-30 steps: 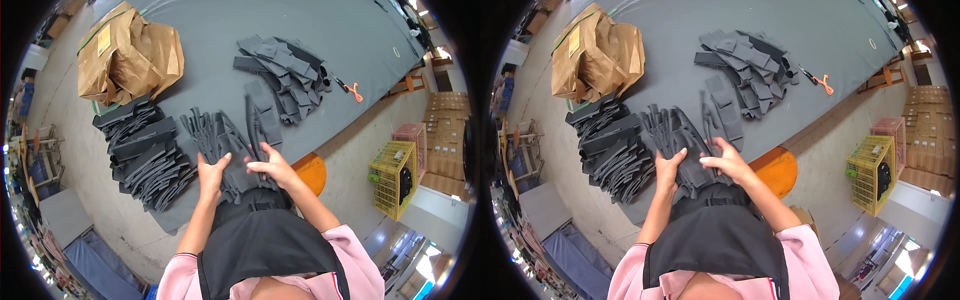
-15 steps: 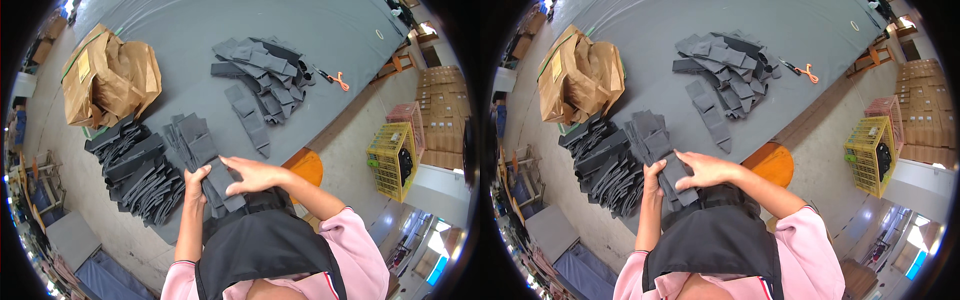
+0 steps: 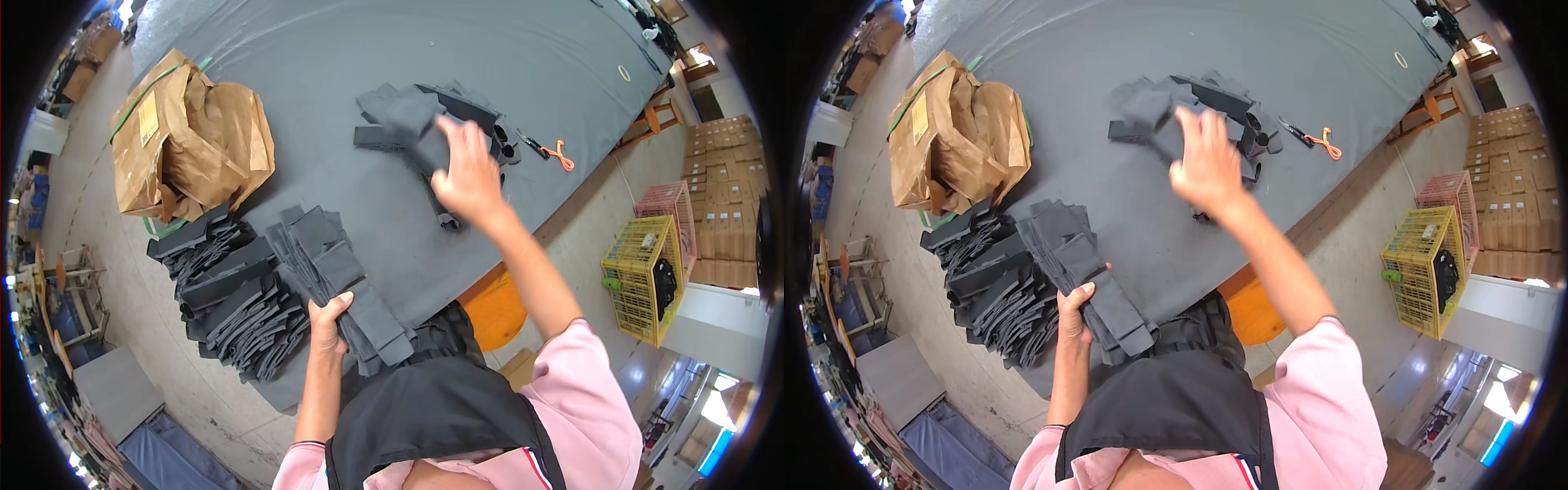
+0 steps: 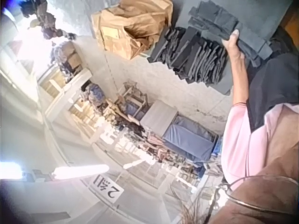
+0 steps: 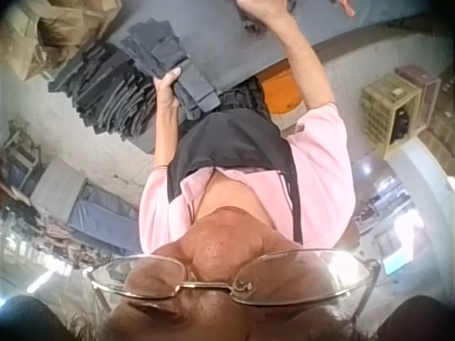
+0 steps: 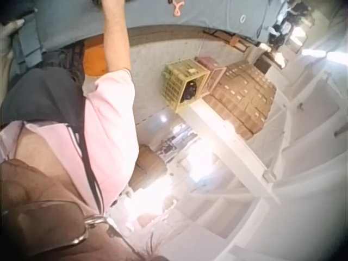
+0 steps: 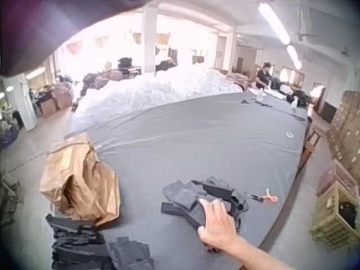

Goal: Sorting and trimming small strips of gray fabric at a workbench in a textile manufacturing environment.

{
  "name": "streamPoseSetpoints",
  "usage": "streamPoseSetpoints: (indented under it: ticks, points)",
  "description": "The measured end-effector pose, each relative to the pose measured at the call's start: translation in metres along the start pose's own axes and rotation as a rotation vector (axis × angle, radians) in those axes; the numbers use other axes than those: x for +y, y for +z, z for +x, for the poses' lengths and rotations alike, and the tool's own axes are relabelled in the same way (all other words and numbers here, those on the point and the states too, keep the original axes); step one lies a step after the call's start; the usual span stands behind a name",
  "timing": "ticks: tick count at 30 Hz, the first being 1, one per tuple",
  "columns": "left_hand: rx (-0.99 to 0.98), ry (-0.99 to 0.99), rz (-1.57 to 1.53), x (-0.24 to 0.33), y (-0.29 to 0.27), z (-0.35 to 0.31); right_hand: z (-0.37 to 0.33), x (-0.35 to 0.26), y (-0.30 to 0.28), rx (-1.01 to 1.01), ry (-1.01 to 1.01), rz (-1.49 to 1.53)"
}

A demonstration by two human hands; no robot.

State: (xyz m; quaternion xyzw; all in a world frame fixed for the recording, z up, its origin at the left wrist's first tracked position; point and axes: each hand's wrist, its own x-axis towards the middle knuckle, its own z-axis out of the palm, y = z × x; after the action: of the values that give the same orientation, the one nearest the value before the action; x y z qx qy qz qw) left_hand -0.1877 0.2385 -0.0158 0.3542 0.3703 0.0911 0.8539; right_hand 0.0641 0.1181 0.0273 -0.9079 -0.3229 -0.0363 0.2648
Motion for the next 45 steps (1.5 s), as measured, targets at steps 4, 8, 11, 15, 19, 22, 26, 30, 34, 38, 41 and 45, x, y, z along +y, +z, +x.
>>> streamPoseSetpoints:
  ticks: [4,8,11,15,19,22,26,30,34,38,41,45]
  points:
    - [0.034,-0.013,0.027,0.001,0.013,-0.001,0.070,0.053,0.009,-0.227,0.130,-0.341]
    - [0.070,-0.018,0.025,-0.008,0.011,-0.001,0.085,0.084,0.015,-0.533,0.131,-0.454]
    - [0.065,-0.015,0.016,-0.006,0.006,-0.002,0.088,0.080,-0.013,-0.459,0.271,-0.207]
    - [0.066,0.044,0.011,0.002,0.012,-0.005,0.067,0.054,-0.060,-0.390,0.345,0.168]
    - [-0.090,0.080,-0.037,0.012,0.007,-0.011,-0.015,0.033,-0.035,-0.539,0.151,1.504]
    - [0.039,0.006,-0.043,0.001,0.009,-0.002,-0.098,0.040,0.059,-0.621,0.810,0.872]
    - [0.103,0.005,-0.008,-0.001,-0.015,-0.014,-0.120,0.014,0.009,-0.801,0.723,1.572]
    - [0.116,-0.087,0.184,-0.012,-0.013,0.003,-0.153,0.024,0.055,-0.689,0.936,0.786]
    - [0.077,-0.124,0.230,-0.014,-0.016,0.009,-0.155,-0.018,0.029,-0.519,0.791,1.233]
    - [0.021,-0.055,0.283,0.006,-0.008,-0.003,-0.170,-0.058,0.033,-0.563,0.795,1.329]
    - [0.008,-0.002,0.454,0.030,-0.017,-0.011,-0.178,-0.095,0.041,-0.595,0.714,1.282]
    - [0.002,0.166,1.151,0.090,-0.039,-0.038,-0.176,-0.162,0.044,-0.730,0.689,1.404]
